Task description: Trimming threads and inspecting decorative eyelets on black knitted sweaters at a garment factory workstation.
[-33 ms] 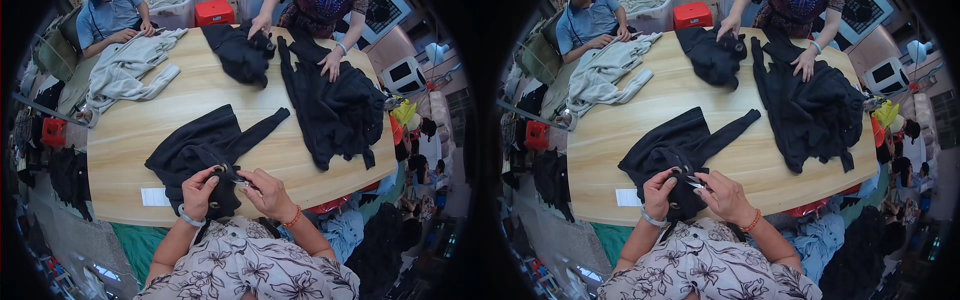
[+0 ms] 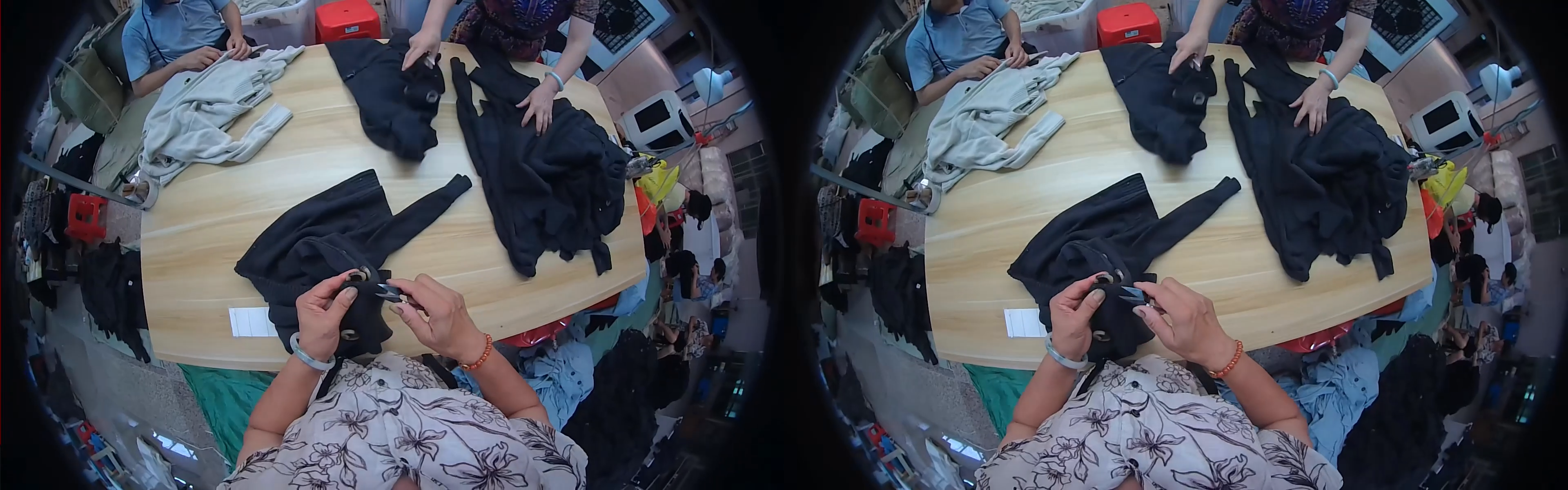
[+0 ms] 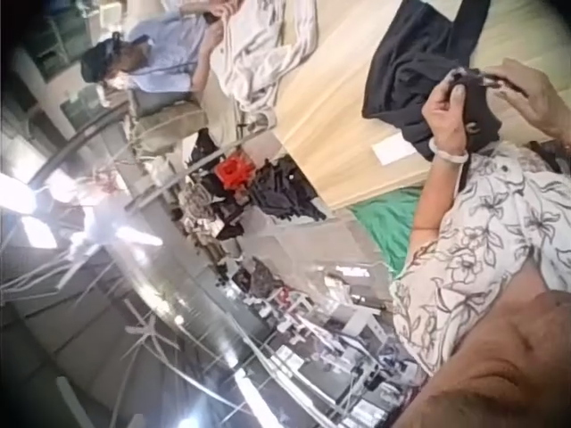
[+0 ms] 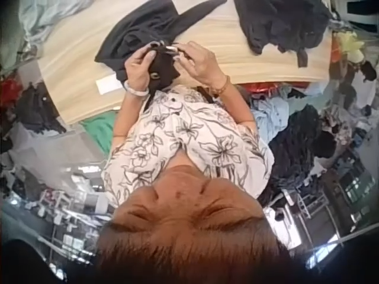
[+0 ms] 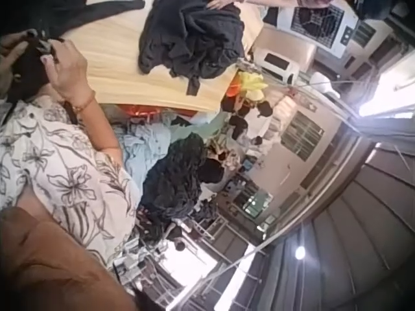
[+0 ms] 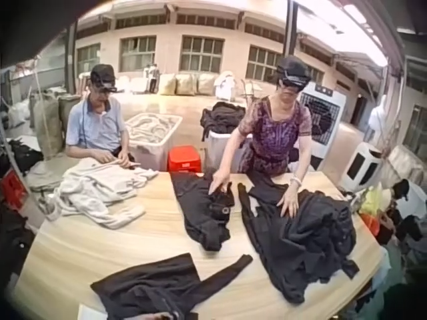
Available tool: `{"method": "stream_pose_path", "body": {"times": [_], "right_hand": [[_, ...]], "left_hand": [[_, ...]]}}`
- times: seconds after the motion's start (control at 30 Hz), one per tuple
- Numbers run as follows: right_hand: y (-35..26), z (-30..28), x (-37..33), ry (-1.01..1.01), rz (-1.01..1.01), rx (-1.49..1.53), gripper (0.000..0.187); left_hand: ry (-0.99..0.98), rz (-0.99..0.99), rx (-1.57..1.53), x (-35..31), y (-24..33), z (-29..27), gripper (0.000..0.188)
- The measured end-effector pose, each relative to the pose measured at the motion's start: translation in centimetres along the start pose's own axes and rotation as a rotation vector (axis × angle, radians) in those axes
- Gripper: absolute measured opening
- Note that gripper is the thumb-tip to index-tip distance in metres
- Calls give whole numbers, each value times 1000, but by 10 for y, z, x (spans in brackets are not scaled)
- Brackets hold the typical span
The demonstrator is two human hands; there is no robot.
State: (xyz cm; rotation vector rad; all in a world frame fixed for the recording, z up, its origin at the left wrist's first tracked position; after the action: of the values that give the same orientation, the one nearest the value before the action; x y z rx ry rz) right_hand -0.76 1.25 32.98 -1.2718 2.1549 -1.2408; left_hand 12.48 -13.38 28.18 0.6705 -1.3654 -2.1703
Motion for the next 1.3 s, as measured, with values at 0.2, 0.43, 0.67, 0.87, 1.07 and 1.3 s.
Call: {"method": "stream_pose_path", "body": {"times": [0.2,0.43,0.67,0.87,1.07,1.3], "right_hand": [[-5,-5,5,-29,-93,-121,24],[-2,-4,10,-39,-103,-135,22],[-2,-6,9,-78,-77,-128,21],[-2,-2,6,-49,-9,-88,17],[-4,3,1,11,88,-80,16],[-1,7,-5,96,107,-55,15]], "left_hand": [[-68,-17,-27,-5,2,8,29],[-129,13,26,-5,6,11,30],[-159,-7,73,-5,5,12,30],[-159,35,102,-4,7,17,29],[-130,90,171,-4,7,20,28],[-79,32,94,-7,3,17,28]]}}
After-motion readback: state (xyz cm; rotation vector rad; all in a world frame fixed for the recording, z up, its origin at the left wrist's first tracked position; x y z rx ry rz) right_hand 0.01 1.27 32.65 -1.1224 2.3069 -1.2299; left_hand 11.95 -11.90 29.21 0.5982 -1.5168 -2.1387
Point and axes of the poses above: each hand's wrist, its own x-axis towards the middle knuckle, its own z-axis out of the palm, y = z × x, the point moved 2 cm from there along x, towards the middle knuckle, and after that the axes turned 4 degrees about z, right-handed, at the moved point
